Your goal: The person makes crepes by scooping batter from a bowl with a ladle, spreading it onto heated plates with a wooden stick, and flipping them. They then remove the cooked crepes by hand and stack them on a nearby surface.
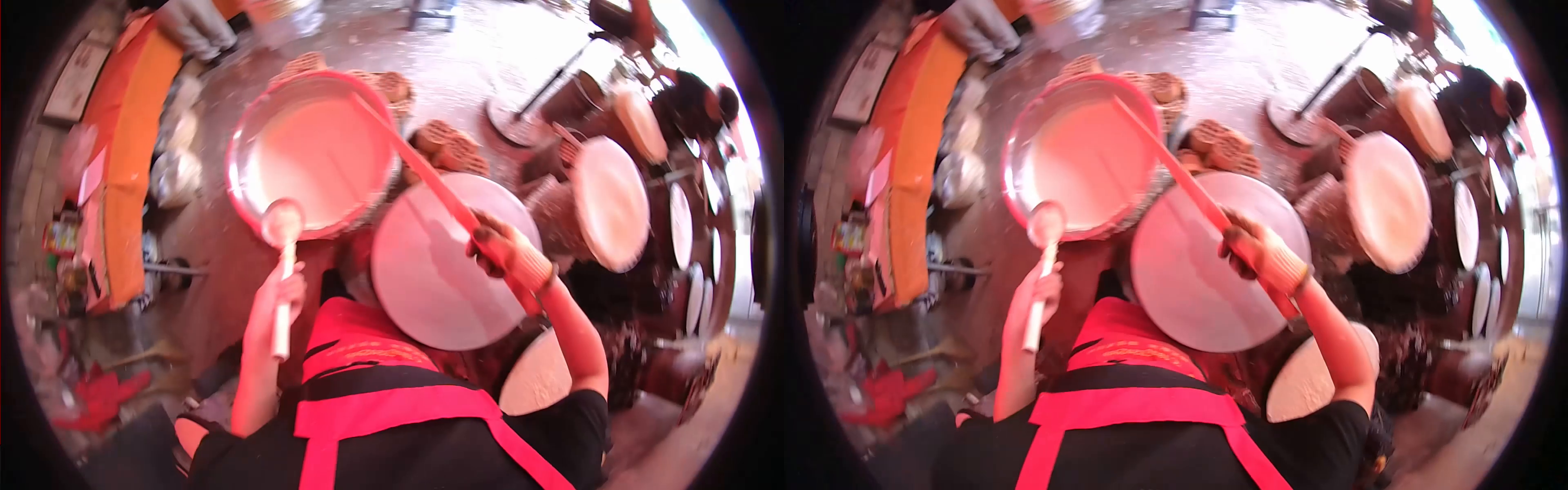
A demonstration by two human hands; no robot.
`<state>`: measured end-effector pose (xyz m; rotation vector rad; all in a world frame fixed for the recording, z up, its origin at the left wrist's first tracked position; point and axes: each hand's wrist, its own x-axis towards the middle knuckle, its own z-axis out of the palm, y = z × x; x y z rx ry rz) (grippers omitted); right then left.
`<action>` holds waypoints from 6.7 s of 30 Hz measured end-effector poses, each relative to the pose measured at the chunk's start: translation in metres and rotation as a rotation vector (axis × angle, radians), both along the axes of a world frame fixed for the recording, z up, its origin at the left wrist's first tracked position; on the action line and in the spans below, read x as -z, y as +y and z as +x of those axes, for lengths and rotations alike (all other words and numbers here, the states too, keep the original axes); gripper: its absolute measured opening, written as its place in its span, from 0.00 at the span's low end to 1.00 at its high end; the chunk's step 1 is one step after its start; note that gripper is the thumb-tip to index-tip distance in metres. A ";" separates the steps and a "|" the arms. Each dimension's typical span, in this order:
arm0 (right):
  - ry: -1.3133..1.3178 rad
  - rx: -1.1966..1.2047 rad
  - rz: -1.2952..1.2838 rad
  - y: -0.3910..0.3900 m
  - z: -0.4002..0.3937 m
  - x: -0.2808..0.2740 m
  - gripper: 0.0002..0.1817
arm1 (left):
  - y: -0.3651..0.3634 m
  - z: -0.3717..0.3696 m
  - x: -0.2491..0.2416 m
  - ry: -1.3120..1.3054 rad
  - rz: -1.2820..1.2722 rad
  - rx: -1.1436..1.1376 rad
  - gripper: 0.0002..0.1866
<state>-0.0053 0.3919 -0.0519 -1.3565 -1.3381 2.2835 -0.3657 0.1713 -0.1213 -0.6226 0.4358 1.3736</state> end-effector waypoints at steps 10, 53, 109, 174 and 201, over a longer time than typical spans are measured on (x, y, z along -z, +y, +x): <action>-0.360 0.077 -0.091 0.086 -0.217 0.095 0.30 | 0.176 -0.248 0.228 0.884 -0.467 0.252 0.06; -0.465 0.393 0.234 -0.096 -0.304 0.159 0.29 | 0.318 -0.155 0.223 0.699 0.178 1.061 0.08; -0.579 0.731 1.216 -0.259 -0.109 -0.015 0.22 | 0.173 0.059 -0.142 2.047 1.385 1.047 0.10; -0.020 1.314 0.031 -0.272 -0.100 0.095 0.20 | 0.019 -0.084 0.039 0.789 0.143 0.942 0.08; -0.029 0.543 0.069 -0.240 0.047 0.087 0.26 | -0.088 0.039 0.045 0.841 -0.164 0.612 0.14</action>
